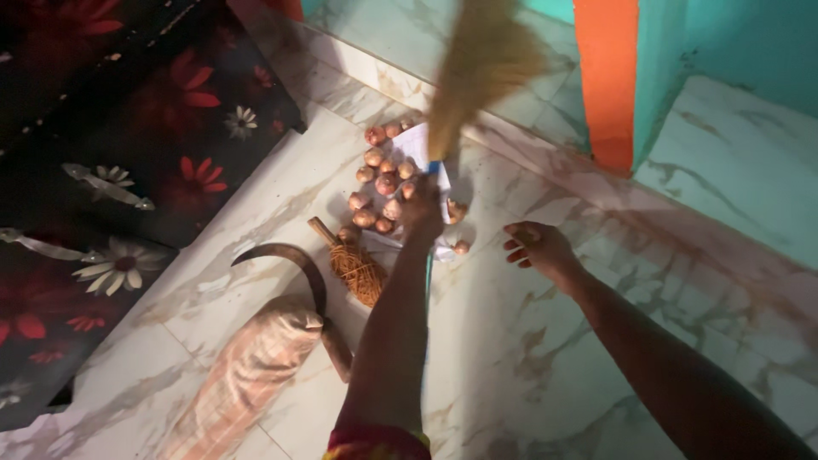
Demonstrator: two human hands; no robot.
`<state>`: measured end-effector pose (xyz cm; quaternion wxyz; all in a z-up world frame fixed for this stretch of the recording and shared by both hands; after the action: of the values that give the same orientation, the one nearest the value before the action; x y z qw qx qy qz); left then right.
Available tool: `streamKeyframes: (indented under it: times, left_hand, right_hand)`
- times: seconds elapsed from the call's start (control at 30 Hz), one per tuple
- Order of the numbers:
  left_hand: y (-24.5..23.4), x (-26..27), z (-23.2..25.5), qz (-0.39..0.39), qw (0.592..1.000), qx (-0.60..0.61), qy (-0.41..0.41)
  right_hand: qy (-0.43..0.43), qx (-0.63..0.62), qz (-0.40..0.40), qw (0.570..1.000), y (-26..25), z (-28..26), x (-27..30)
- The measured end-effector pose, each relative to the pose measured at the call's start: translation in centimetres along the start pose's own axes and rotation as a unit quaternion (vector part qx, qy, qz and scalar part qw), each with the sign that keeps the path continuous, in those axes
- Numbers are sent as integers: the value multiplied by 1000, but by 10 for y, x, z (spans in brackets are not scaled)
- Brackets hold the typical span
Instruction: The person uses a sickle to cut open a small bag of onions, sweeps debris away with a broom, and then peels the onions by hand while sitting on the floor.
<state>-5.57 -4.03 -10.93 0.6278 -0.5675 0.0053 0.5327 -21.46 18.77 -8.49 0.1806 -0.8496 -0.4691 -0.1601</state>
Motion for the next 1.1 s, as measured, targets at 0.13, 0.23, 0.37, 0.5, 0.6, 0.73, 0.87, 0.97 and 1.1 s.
streamKeyframes:
  times: [0.13,0.23,0.37,0.5,0.6,0.73,0.87,0.97,1.1]
  left_hand:
    - [-14,19,-11,-62,922,99,-369]
    - [-30,7,1,5,924,116,-365]
    - [-50,-21,34,5,932,174,-317]
    - [-104,-46,24,-149,943,240,-176]
    - [-144,-65,13,-171,971,158,-56]
    - [-171,-80,-25,-30,950,187,-249]
    - [-137,-41,-45,105,946,167,-258]
    - [-120,-32,-49,117,959,128,-226]
    - [-119,-42,-49,99,946,196,-240]
  right_hand:
    - [-20,16,-55,998,37,-25,22]
    - [-51,41,-149,987,70,-60,56]
    - [-21,22,-169,985,104,-90,86]
    - [-206,139,72,966,92,-109,81]
    - [-172,95,136,971,69,-135,76]
    - [-278,22,116,953,77,-206,59]
    - [-291,30,43,955,122,-237,11]
    - [-641,371,149,655,133,-224,-8]
    - [-413,507,129,746,71,-152,-3]
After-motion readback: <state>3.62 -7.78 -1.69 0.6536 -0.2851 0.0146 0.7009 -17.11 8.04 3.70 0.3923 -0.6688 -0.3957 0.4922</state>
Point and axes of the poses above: each hand's wrist, its own x-axis away from the middle knuckle, its own y-axis out of the palm, z = x × y, the point moved 1 cm from there along -x, towards the middle knuckle, and after that the axes turned 6 degrees about z, right-handed, at the moved point
